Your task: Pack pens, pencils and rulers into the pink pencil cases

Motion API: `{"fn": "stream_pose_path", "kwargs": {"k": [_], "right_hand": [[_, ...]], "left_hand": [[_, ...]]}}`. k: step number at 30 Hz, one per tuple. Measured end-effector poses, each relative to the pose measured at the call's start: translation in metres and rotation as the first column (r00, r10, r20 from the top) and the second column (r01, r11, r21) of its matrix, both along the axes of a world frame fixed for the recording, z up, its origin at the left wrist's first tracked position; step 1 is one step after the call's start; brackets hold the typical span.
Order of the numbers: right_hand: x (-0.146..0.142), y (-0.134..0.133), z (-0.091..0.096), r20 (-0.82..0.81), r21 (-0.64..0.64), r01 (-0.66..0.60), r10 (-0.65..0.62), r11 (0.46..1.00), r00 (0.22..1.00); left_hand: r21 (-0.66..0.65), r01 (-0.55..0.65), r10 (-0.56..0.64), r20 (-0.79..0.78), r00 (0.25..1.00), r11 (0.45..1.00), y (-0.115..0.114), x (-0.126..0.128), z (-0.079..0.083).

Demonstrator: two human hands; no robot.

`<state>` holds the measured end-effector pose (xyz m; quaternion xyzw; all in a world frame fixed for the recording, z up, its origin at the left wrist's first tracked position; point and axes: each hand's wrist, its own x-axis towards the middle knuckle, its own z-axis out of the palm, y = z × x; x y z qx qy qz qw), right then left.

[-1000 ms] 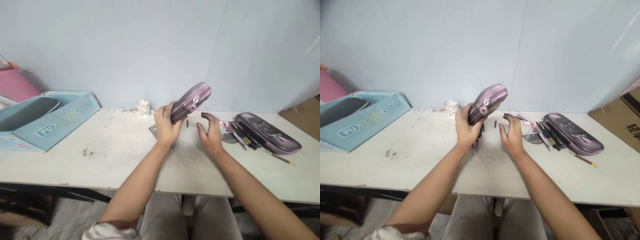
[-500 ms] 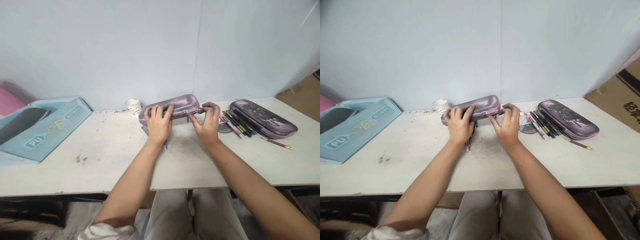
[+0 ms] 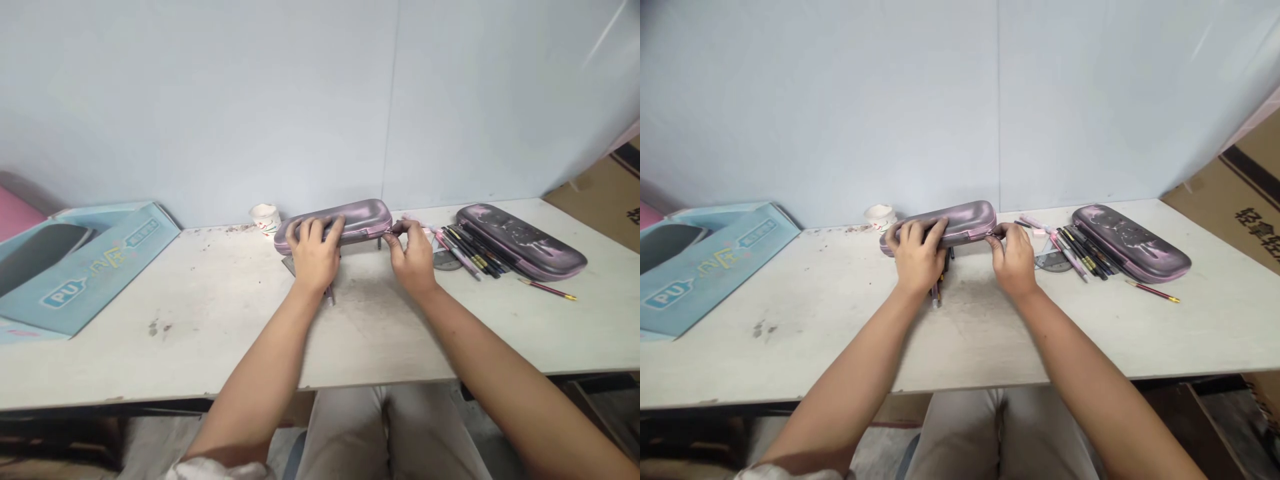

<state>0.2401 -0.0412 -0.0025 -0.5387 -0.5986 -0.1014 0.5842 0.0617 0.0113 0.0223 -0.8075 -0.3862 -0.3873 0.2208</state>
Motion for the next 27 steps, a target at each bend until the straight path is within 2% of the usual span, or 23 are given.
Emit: {"fn": "stream_pose_path", "kwargs": {"k": [5,8,11,15,19,21,23,25,27], "right_hand": [[0.009,-0.002,0.008,0.129,-0.009,0.019,-0.017,1.0,0.991],[0.015,-0.003,0.012,0.233,-0.029,0.067,-0.058,0.997,0.971],[0.024,-0.001,0.014,0.265,-0.046,0.116,-0.1,0.992,0.959],[0.04,0.006,0.014,0.146,-0.047,0.108,-0.1,0.993,0.984],[0.05,0.011,0.009,-0.087,-0.071,-0.024,0.017,0.997,0.996],[0.048,0.013,0.005,-0.131,-0.112,-0.109,0.094,0.988,0.987],[0.043,0.014,0.001,-0.133,-0.179,-0.181,0.158,0.967,0.978],[0.038,0.015,-0.001,-0.148,-0.258,-0.23,0.197,0.938,0.969],[0.034,0.015,-0.002,-0.184,-0.3,-0.251,0.203,0.92,0.962]], "left_hand": [[-0.016,-0.005,0.005,0.015,1.0,1.0,0.001,-0.002,0.001],[-0.042,0.013,-0.013,0.005,1.0,0.999,0.001,-0.003,0.002],[-0.069,0.041,-0.04,0.02,0.999,0.997,0.002,-0.003,0.004],[-0.125,0.13,-0.118,0.096,0.988,0.984,0.0,-0.006,0.008],[-0.224,0.299,-0.237,0.264,0.935,0.928,-0.006,-0.004,0.012],[-0.28,0.419,-0.302,0.377,0.876,0.864,-0.009,0.0,0.012],[-0.304,0.575,-0.361,0.539,0.761,0.76,-0.012,0.006,0.012],[-0.261,0.726,-0.364,0.728,0.581,0.636,-0.014,0.013,0.011],[-0.186,0.821,-0.297,0.871,0.392,0.539,-0.015,0.017,0.011]]}}
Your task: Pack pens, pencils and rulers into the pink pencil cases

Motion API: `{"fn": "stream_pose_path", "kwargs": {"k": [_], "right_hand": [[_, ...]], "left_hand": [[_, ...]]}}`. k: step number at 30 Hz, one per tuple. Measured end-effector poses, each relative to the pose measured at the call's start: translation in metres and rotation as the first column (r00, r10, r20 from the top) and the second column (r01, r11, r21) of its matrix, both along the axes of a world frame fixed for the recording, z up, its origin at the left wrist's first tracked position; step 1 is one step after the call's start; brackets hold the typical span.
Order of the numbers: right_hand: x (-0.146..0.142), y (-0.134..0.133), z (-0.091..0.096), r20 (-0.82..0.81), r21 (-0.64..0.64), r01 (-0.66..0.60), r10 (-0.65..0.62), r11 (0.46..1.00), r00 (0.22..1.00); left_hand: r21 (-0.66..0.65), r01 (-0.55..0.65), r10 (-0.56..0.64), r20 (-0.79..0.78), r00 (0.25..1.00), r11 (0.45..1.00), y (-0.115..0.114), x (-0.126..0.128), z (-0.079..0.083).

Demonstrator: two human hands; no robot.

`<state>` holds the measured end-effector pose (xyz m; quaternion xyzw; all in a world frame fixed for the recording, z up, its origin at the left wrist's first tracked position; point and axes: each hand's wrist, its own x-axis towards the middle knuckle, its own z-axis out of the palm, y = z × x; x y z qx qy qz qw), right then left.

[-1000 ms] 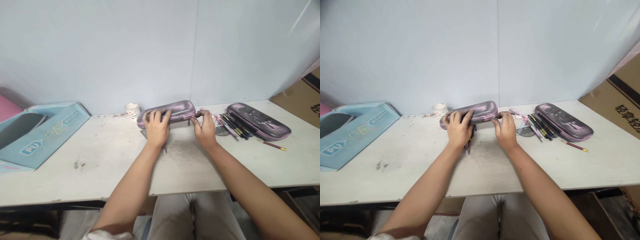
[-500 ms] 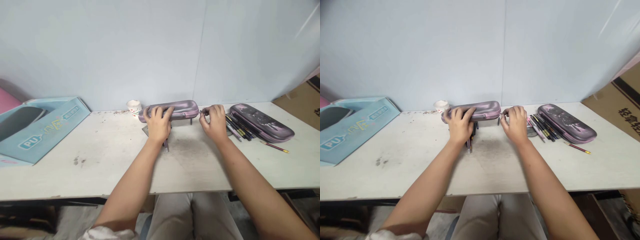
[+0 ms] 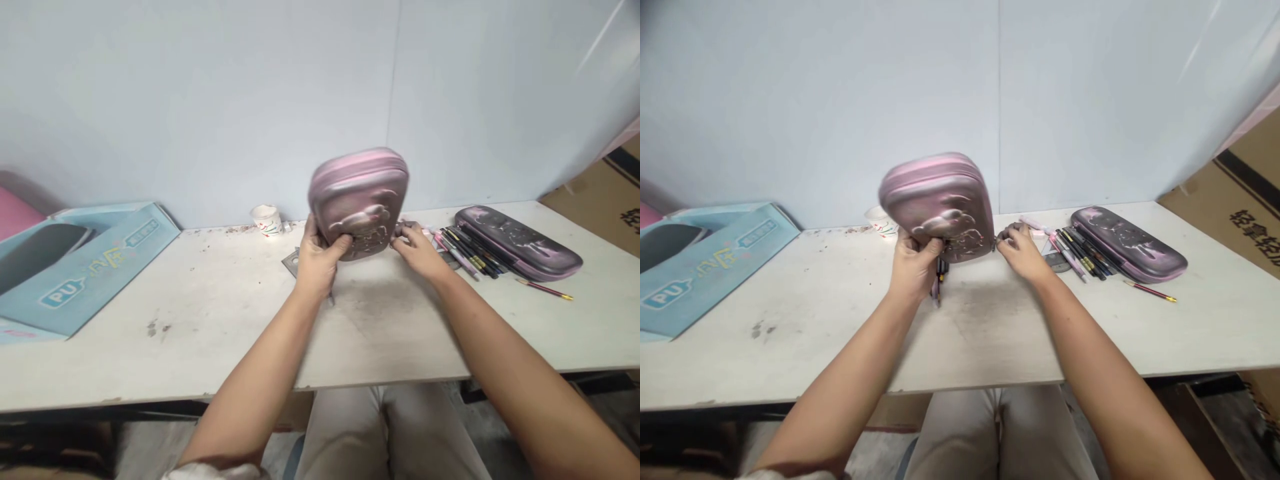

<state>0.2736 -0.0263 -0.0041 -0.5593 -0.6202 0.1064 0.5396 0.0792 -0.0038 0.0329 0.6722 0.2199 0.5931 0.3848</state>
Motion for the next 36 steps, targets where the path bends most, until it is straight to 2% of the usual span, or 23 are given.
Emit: {"fn": "stream_pose_path", "kwargs": {"k": [2,4,8,10,15,17,19,21,23,25,27,29,32,34,36], "right_hand": [[-0.001,0.0,0.001,-0.042,-0.004,0.013,-0.013,1.0,0.999],[0.0,-0.001,0.003,-0.091,0.029,0.049,-0.046,0.998,0.995],[0.005,-0.004,0.008,-0.158,0.069,0.1,-0.088,0.993,0.984],[0.01,-0.004,0.01,-0.142,0.054,0.085,-0.076,0.995,0.987],[0.021,-0.005,0.012,-0.153,0.006,0.09,-0.088,0.996,0.984],[0.018,-0.006,0.011,-0.249,-0.032,-0.017,0.009,0.999,0.968],[0.005,-0.008,0.009,-0.432,-0.076,-0.241,0.186,0.968,0.883],[-0.014,-0.012,0.008,-0.623,-0.077,-0.464,0.321,0.882,0.713],[-0.033,-0.015,0.008,-0.729,-0.053,-0.576,0.363,0.816,0.581],[-0.044,-0.017,0.008,-0.76,-0.044,-0.626,0.38,0.778,0.527],[-0.044,-0.017,0.009,-0.751,-0.072,-0.617,0.365,0.783,0.55],[-0.034,-0.017,0.01,-0.744,-0.098,-0.536,0.296,0.838,0.599],[-0.01,-0.024,0.014,-0.758,-0.055,-0.383,0.212,0.922,0.617],[0.002,-0.034,0.018,-0.736,-0.024,-0.338,0.212,0.941,0.643],[0.009,-0.047,0.021,-0.672,-0.058,-0.304,0.188,0.951,0.717]], "left_hand": [[-0.13,0.074,-0.055,0.144,0.988,0.989,0.001,0.001,0.0],[-0.269,0.148,-0.083,0.237,0.968,0.952,0.005,-0.002,-0.002],[-0.498,0.195,-0.087,0.231,0.969,0.845,0.015,-0.009,-0.005],[-0.508,0.188,-0.081,0.225,0.971,0.841,0.016,-0.01,-0.005],[-0.443,0.227,-0.068,0.348,0.935,0.867,0.012,-0.006,-0.004],[-0.459,0.248,-0.056,0.393,0.918,0.853,0.01,-0.004,-0.004],[-0.487,0.272,-0.031,0.447,0.894,0.83,0.009,-0.001,-0.003],[-0.525,0.322,-0.019,0.502,0.864,0.788,0.007,0.001,-0.002],[-0.567,0.385,-0.024,0.54,0.841,0.728,0.006,0.004,-0.002],[-0.604,0.427,-0.032,0.553,0.832,0.673,0.005,0.007,-0.002],[-0.624,0.439,-0.035,0.55,0.834,0.647,0.004,0.007,-0.003],[-0.634,0.44,-0.063,0.525,0.849,0.636,0.004,0.005,-0.005],[-0.664,0.426,-0.161,0.422,0.892,0.615,0.001,0.005,-0.007],[-0.696,0.387,-0.215,0.325,0.921,0.605,-0.002,0.011,-0.007],[-0.713,0.354,-0.247,0.254,0.935,0.606,-0.007,0.024,-0.004]]}}
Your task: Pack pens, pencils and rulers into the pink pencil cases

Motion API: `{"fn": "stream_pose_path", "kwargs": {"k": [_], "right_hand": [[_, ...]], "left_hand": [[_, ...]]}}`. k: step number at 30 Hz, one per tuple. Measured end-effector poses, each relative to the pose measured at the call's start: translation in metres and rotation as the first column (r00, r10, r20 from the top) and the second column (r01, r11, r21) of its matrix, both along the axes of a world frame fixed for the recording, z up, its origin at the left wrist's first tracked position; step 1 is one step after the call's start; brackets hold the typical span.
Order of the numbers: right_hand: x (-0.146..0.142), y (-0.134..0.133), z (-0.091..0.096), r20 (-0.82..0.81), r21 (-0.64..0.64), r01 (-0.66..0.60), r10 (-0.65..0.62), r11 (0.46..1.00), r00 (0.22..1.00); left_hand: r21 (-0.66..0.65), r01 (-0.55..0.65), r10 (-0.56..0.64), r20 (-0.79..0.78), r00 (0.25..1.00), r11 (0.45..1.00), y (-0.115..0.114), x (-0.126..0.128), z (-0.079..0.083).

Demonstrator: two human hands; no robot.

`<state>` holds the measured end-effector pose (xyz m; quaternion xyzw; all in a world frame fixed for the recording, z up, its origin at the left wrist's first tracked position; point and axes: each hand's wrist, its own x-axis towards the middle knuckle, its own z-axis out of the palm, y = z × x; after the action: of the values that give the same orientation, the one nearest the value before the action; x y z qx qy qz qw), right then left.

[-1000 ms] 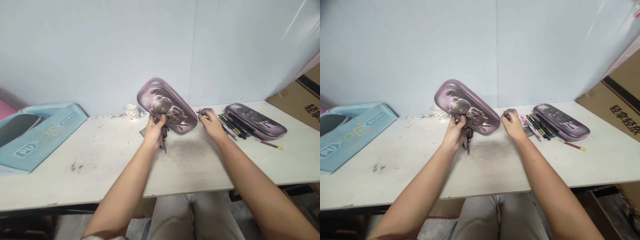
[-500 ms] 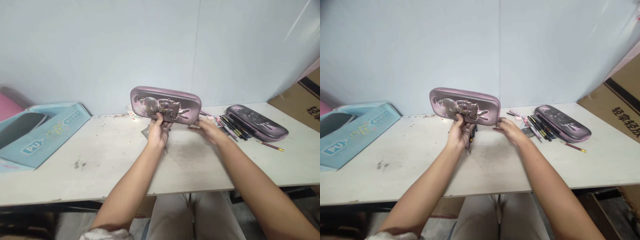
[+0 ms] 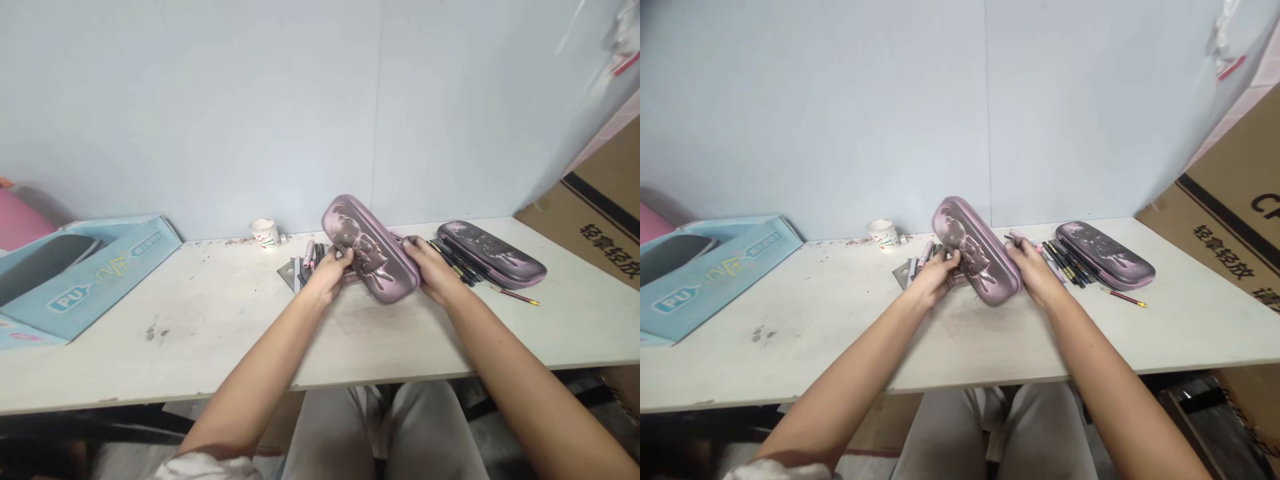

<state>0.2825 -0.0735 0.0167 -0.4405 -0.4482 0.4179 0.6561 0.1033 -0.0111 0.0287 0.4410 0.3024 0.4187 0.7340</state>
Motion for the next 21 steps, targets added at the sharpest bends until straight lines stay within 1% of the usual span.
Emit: {"fn": "stream_pose_path", "kwargs": {"k": [4,7,9,11,13,15,17,19,21], "right_hand": [[0.004,-0.024,0.004,0.231,-0.009,0.092,-0.088,0.996,0.969],[0.015,-0.036,0.005,0.355,0.035,0.163,-0.165,0.986,0.92],[0.028,-0.041,0.003,0.407,0.039,0.221,-0.217,0.975,0.887],[0.044,-0.044,-0.001,0.419,0.009,0.31,-0.285,0.951,0.862],[0.058,-0.042,-0.007,0.4,-0.034,0.402,-0.356,0.915,0.844],[0.064,-0.037,-0.013,0.375,-0.062,0.437,-0.385,0.897,0.843],[0.063,-0.027,-0.015,0.379,-0.062,0.425,-0.373,0.903,0.847],[0.057,-0.016,-0.014,0.414,-0.039,0.403,-0.352,0.914,0.839],[0.05,-0.003,-0.01,0.467,-0.016,0.386,-0.335,0.922,0.819]], "left_hand": [[0.058,0.049,-0.047,-0.025,0.999,0.997,-0.016,0.04,0.008],[0.091,0.011,-0.006,-0.052,0.999,0.996,-0.027,0.068,0.005],[0.059,-0.009,0.014,-0.072,0.997,0.998,-0.031,0.082,0.0],[-0.011,0.014,-0.015,-0.062,0.998,1.0,-0.031,0.09,-0.006],[-0.082,0.062,-0.064,-0.021,0.998,0.995,-0.025,0.094,-0.008],[-0.14,0.123,-0.121,0.018,0.992,0.983,-0.014,0.093,-0.007],[-0.185,0.195,-0.188,0.052,0.981,0.963,0.0,0.09,-0.004],[-0.202,0.259,-0.252,0.06,0.966,0.944,0.015,0.087,0.0],[-0.189,0.28,-0.278,0.038,0.96,0.941,0.029,0.084,0.001]]}}
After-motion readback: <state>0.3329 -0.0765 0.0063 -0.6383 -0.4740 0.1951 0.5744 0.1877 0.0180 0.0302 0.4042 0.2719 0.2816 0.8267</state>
